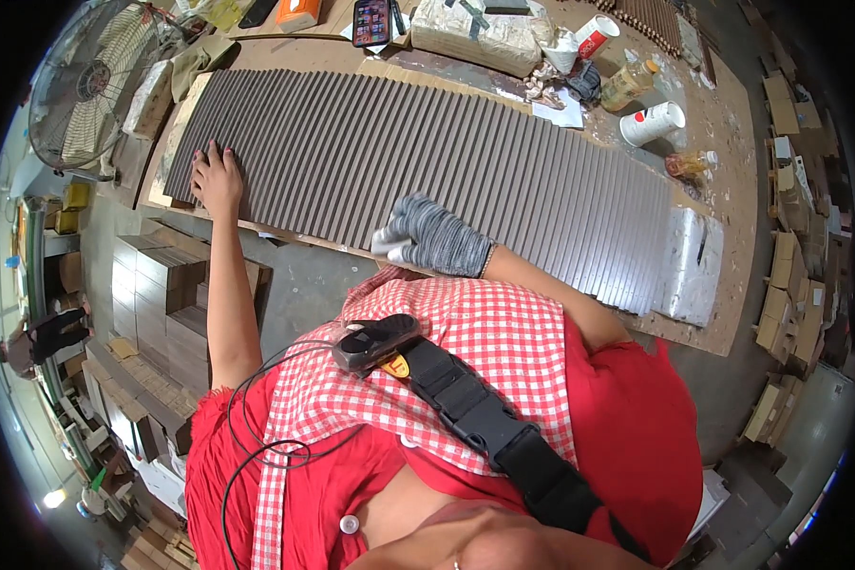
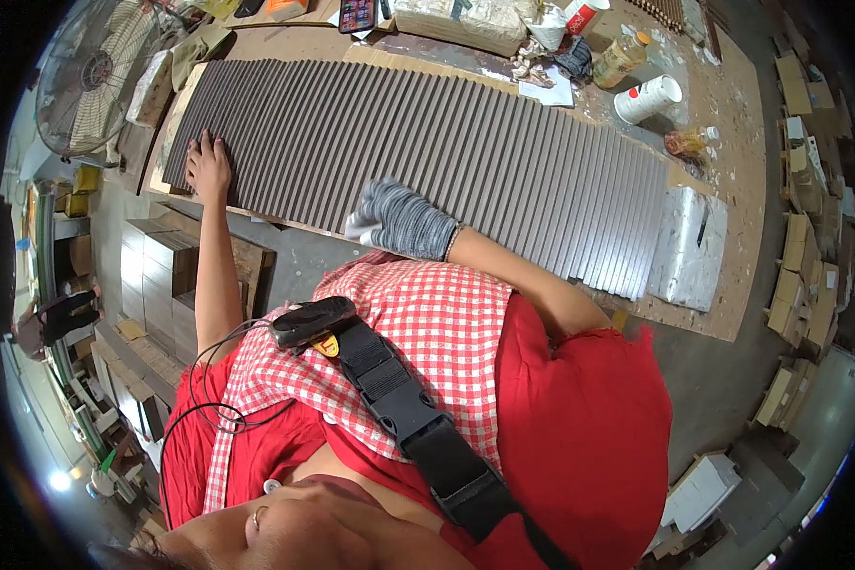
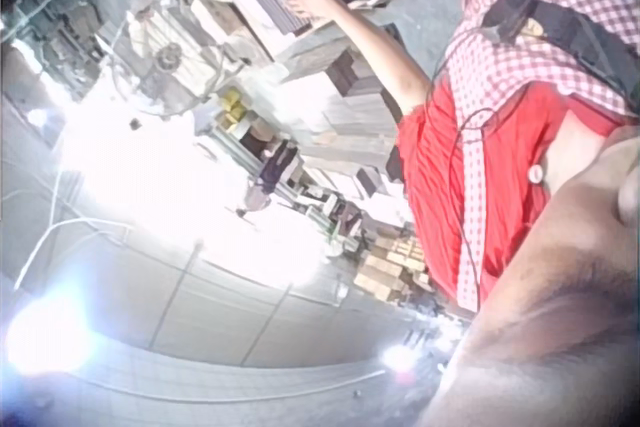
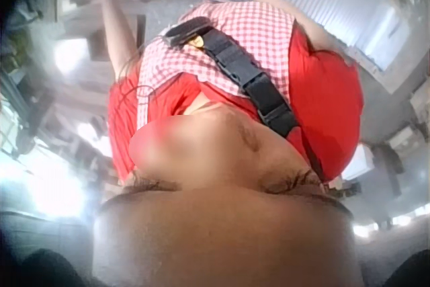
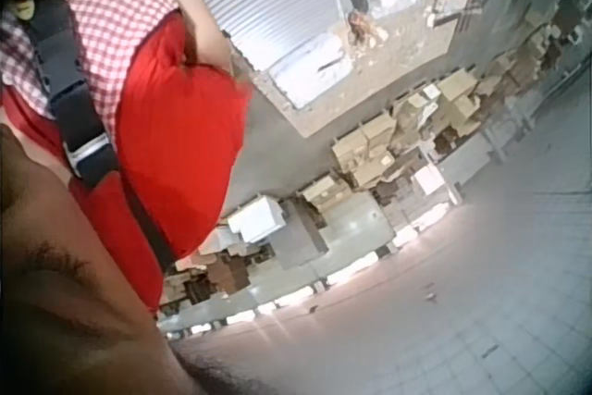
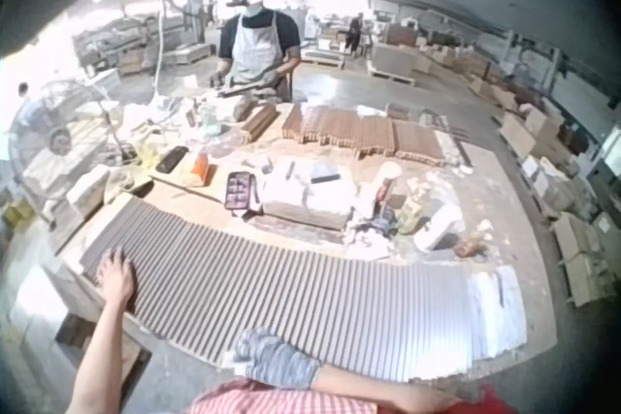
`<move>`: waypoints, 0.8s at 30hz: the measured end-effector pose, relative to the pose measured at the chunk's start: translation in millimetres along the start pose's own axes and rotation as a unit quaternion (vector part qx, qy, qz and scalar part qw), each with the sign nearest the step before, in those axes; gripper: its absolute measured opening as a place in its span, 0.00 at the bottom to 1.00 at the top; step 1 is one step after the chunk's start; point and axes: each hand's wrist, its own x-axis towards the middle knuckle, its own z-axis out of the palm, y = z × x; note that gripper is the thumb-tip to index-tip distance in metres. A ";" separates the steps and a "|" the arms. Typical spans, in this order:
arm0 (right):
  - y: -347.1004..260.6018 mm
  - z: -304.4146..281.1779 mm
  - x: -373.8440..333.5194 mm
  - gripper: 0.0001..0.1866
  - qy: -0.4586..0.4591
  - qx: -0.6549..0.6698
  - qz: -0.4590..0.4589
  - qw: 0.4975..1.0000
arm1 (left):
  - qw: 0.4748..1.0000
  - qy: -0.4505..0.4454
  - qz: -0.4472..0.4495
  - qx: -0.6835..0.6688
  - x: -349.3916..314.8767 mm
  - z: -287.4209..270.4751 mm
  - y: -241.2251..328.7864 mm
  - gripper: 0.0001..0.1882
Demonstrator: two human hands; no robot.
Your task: The person wipes a large slatted wooden panel with a cloth, moving the cloth across the surface and edges, then picks up a separate wooden piece and wipes it before placing it down.
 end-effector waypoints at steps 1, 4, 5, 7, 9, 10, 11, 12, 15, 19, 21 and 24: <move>-2.7 3.8 -0.2 0.14 -0.018 -0.051 0.012 0.998 | 1.000 -0.005 -0.003 0.003 0.8 0.6 -0.8 0.30; -5.6 -0.1 2.8 0.16 -0.035 -0.179 -0.020 0.983 | 1.000 -0.010 -0.004 -0.002 2.4 1.7 -3.0 0.31; -3.0 -2.5 8.7 0.16 -0.030 -0.212 -0.022 0.977 | 1.000 -0.012 -0.004 -0.002 4.3 3.6 -6.3 0.31; 6.3 -17.7 12.3 0.14 0.000 -0.242 -0.029 0.970 | 1.000 -0.018 -0.006 0.003 6.4 6.3 -8.9 0.31; 23.6 -43.1 26.1 0.14 0.070 -0.222 0.022 0.972 | 1.000 -0.020 -0.004 0.007 8.6 9.8 -11.8 0.31; 32.9 -59.6 32.7 0.15 0.095 -0.313 0.002 0.945 | 1.000 -0.021 -0.005 0.012 9.6 11.5 -13.0 0.31; 42.8 -71.3 42.5 0.16 0.124 -0.354 0.032 0.926 | 1.000 -0.019 -0.003 0.009 10.7 13.4 -14.2 0.31; 52.4 -85.2 52.9 0.20 0.173 -0.384 0.010 0.907 | 1.000 -0.018 -0.002 0.009 11.7 14.4 -14.6 0.31; 74.6 -129.1 89.9 0.21 0.257 -0.300 0.077 0.915 | 1.000 -0.022 -0.002 0.004 14.6 16.8 -14.6 0.31; 79.8 -171.2 105.5 0.16 0.308 -0.417 0.081 0.851 | 1.000 -0.020 -0.003 0.000 15.4 13.5 -11.1 0.31; 77.9 -177.6 93.1 0.16 0.315 -0.323 0.132 0.883 | 0.999 -0.037 -0.011 0.012 14.5 11.8 -9.9 0.31; 72.6 -150.9 58.0 0.17 0.352 -0.272 0.217 0.869 | 0.999 -0.037 -0.013 0.002 14.9 12.2 -10.3 0.31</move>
